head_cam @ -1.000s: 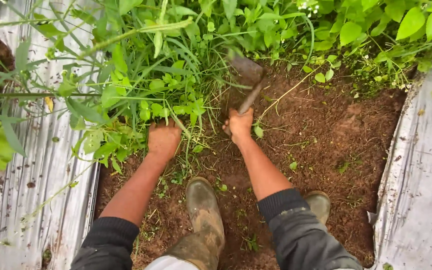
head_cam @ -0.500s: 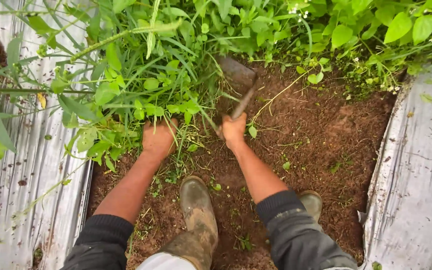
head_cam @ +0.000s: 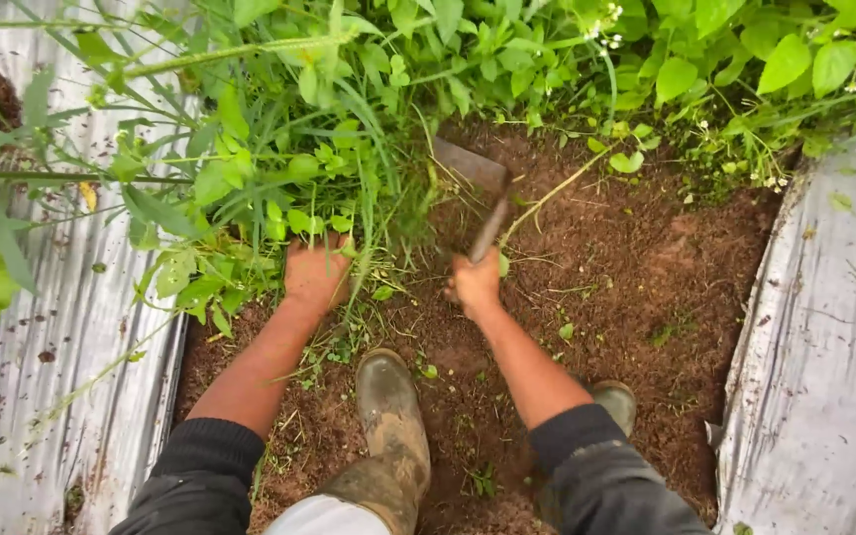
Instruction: Using a hand hoe and hands to remove weeds from a garden bed covered in plastic mulch.
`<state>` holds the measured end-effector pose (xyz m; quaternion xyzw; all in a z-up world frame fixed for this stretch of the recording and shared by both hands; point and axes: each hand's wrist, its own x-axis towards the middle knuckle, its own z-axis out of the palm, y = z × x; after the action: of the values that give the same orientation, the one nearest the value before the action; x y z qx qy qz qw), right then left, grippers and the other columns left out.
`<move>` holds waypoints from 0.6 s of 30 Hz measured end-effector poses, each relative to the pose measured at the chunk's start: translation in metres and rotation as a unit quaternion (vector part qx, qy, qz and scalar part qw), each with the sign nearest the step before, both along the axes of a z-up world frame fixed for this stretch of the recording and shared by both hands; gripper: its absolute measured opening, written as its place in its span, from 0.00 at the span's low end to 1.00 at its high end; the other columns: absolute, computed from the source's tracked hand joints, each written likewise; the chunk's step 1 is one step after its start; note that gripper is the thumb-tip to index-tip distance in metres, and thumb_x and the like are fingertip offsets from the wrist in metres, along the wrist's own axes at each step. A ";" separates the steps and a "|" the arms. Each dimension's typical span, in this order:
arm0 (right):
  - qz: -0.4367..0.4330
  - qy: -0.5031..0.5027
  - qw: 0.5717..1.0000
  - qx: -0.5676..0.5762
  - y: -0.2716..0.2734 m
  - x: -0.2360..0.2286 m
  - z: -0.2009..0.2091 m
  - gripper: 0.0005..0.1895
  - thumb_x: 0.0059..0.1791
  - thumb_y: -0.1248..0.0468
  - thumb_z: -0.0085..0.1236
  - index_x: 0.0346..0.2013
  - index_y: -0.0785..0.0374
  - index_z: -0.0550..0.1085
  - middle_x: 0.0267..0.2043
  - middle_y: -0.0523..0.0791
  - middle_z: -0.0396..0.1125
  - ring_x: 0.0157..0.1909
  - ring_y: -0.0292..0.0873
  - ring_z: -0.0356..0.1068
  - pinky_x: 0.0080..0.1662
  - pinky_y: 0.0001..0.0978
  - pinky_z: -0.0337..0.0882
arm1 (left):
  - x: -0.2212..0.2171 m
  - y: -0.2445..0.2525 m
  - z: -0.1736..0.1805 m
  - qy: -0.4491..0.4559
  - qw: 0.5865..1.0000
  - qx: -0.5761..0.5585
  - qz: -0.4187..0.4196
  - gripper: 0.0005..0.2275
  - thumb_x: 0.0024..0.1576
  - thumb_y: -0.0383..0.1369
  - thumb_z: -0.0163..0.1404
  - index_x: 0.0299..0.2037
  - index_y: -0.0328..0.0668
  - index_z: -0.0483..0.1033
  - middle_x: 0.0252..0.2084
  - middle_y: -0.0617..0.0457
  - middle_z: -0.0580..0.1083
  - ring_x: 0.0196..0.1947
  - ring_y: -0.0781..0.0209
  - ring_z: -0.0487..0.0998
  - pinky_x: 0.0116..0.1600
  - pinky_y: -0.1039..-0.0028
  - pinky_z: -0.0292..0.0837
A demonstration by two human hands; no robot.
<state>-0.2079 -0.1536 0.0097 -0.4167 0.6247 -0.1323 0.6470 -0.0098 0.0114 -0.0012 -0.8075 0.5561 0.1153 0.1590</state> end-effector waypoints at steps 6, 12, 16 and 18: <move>-0.089 -0.068 0.993 -0.028 -0.019 0.038 -0.007 0.18 0.51 0.69 0.53 0.52 0.69 0.58 0.26 0.46 0.62 0.18 0.37 0.65 0.18 0.34 0.77 | 0.003 -0.024 0.036 0.044 0.997 0.060 0.027 0.11 0.54 0.24 0.54 0.47 0.45 0.73 0.41 0.50 0.79 0.38 0.52 0.84 0.58 0.46 0.73; 0.021 0.013 0.998 -0.064 0.001 -0.012 -0.044 0.15 0.49 0.68 0.52 0.48 0.68 0.61 0.23 0.49 0.65 0.17 0.41 0.67 0.19 0.38 0.76 | 0.003 -0.014 0.022 0.014 1.000 0.000 0.003 0.10 0.55 0.27 0.52 0.46 0.47 0.74 0.41 0.52 0.79 0.40 0.53 0.83 0.52 0.51 0.75; -0.012 -0.009 0.999 -0.031 -0.018 0.009 -0.013 0.15 0.51 0.70 0.49 0.51 0.69 0.60 0.25 0.47 0.63 0.18 0.38 0.65 0.19 0.34 0.76 | 0.006 -0.020 0.030 0.030 0.999 0.033 0.002 0.11 0.56 0.25 0.51 0.48 0.44 0.74 0.41 0.49 0.79 0.40 0.52 0.83 0.54 0.48 0.75; -0.085 -0.053 0.995 -0.027 -0.009 0.036 -0.014 0.15 0.52 0.68 0.51 0.50 0.69 0.59 0.24 0.45 0.63 0.16 0.37 0.65 0.18 0.32 0.77 | 0.001 -0.024 0.051 0.028 0.996 0.083 0.000 0.16 0.59 0.25 0.49 0.59 0.43 0.73 0.41 0.50 0.81 0.38 0.57 0.84 0.64 0.44 0.69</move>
<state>-0.1723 -0.1627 -0.0043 -0.3717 0.6188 -0.2255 0.6542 -0.0083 -0.0121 0.0494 -0.7883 0.5487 0.1833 0.2096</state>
